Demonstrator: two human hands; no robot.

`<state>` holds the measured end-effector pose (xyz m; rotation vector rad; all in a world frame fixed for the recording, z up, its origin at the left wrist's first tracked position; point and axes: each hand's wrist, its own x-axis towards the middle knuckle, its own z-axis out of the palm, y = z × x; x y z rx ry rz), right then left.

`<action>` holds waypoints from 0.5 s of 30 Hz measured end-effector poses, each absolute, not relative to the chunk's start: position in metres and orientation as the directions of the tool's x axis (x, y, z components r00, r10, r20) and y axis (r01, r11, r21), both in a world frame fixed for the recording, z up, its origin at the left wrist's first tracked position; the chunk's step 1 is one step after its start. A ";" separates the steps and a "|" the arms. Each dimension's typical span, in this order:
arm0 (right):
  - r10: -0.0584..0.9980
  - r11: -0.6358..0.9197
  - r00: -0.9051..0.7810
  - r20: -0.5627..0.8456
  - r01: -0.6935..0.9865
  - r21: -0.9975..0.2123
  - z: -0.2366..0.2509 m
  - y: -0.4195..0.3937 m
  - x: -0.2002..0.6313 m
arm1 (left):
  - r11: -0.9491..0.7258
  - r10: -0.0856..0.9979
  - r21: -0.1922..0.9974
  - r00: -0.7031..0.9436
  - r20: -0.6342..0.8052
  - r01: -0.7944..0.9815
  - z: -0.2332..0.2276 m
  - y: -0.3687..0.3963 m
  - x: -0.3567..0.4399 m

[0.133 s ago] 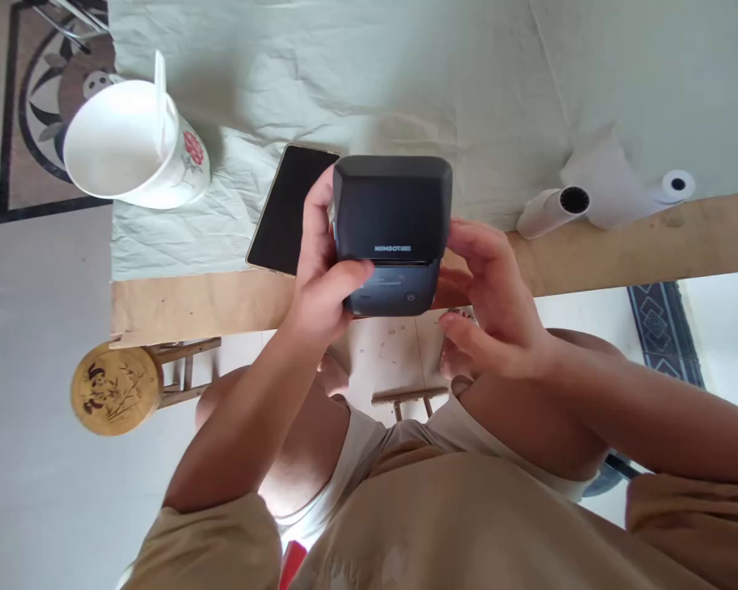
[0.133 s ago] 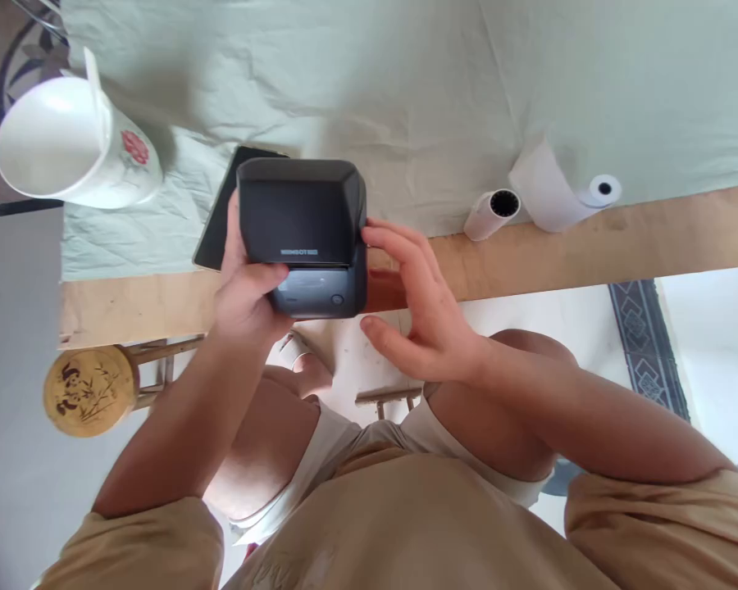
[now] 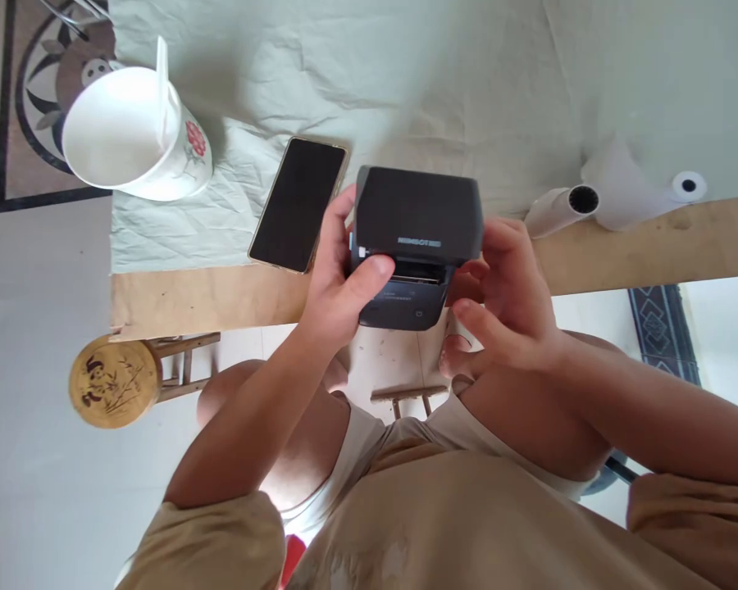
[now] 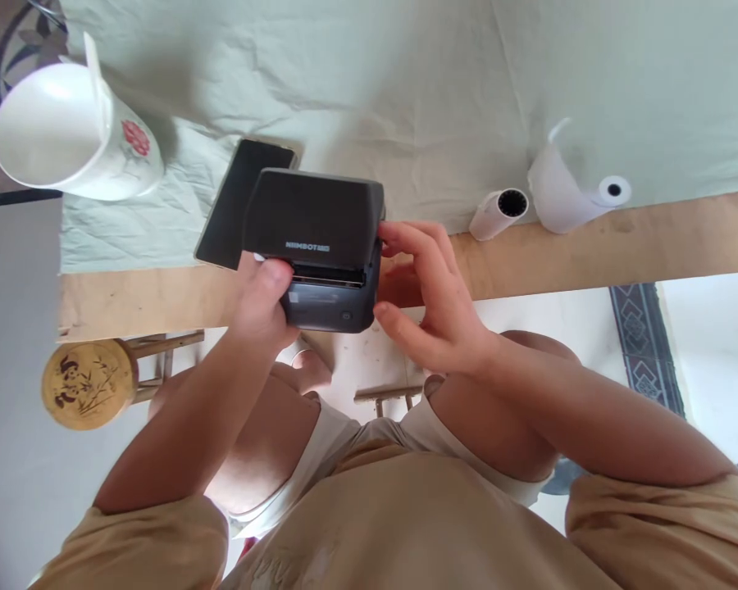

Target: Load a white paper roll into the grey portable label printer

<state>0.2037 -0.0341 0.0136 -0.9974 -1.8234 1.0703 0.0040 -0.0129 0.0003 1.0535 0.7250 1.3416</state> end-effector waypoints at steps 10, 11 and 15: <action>0.733 0.680 -0.396 0.553 0.416 -0.603 0.032 -0.020 0.205 | 0.215 0.967 0.904 0.210 -0.144 -0.371 0.027 -0.011 0.012; 0.753 0.658 -0.373 0.542 0.397 -0.640 0.035 -0.018 0.205 | 0.223 0.963 0.907 0.226 -0.147 -0.358 0.027 -0.010 0.011; 0.871 0.489 -0.249 0.424 0.350 -0.799 0.046 -0.016 0.201 | 0.293 0.951 0.873 0.208 -0.227 -0.389 0.020 -0.009 0.009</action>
